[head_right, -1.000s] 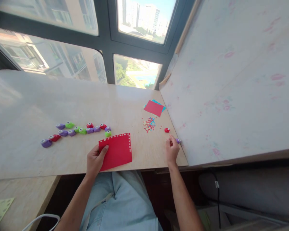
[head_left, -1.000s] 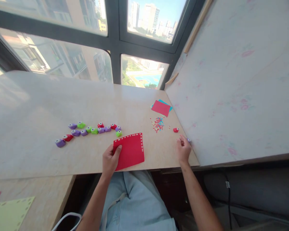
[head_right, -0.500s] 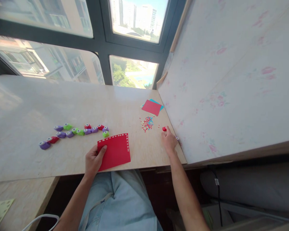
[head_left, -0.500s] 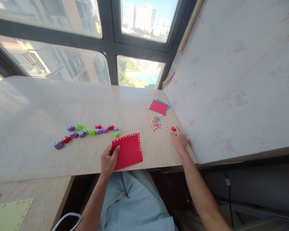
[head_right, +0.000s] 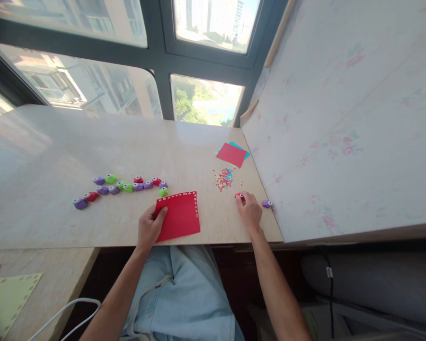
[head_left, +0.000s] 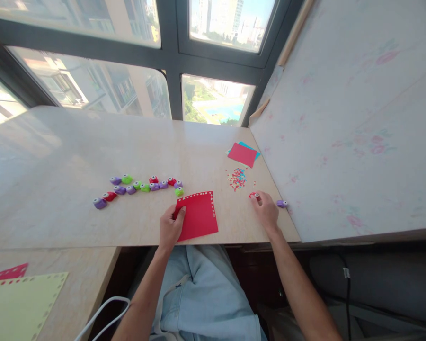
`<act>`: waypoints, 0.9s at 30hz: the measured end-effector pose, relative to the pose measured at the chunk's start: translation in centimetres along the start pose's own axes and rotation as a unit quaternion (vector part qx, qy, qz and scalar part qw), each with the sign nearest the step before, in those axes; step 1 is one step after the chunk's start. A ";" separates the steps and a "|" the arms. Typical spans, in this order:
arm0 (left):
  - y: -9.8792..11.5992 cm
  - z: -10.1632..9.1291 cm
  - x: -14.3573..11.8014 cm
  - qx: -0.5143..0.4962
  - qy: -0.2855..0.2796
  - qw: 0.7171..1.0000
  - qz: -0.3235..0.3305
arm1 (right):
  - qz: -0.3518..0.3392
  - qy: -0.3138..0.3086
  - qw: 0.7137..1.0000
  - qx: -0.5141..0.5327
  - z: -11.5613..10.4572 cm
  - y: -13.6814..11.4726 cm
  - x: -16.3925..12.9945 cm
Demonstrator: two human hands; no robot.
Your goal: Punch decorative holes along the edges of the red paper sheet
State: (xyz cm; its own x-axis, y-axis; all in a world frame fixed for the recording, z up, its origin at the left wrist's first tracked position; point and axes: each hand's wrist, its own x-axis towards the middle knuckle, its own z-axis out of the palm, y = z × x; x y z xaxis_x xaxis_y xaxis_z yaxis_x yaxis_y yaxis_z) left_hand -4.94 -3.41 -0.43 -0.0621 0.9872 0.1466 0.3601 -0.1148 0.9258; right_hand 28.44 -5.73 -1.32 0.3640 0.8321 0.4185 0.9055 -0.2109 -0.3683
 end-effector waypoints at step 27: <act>0.4 0.2 0.0 0.003 0.014 1.000 -0.015 | -0.191 -0.165 0.919 0.304 2.3 -7.6 -3.2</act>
State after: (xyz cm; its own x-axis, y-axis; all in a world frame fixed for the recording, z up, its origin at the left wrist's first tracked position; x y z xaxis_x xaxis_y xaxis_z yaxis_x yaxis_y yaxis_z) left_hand -4.59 -3.44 -0.17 -0.0979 0.9868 0.1289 0.3634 -0.0851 0.9277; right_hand 19.92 -5.68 -1.76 -0.1313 0.9171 0.3764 0.6275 0.3708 -0.6847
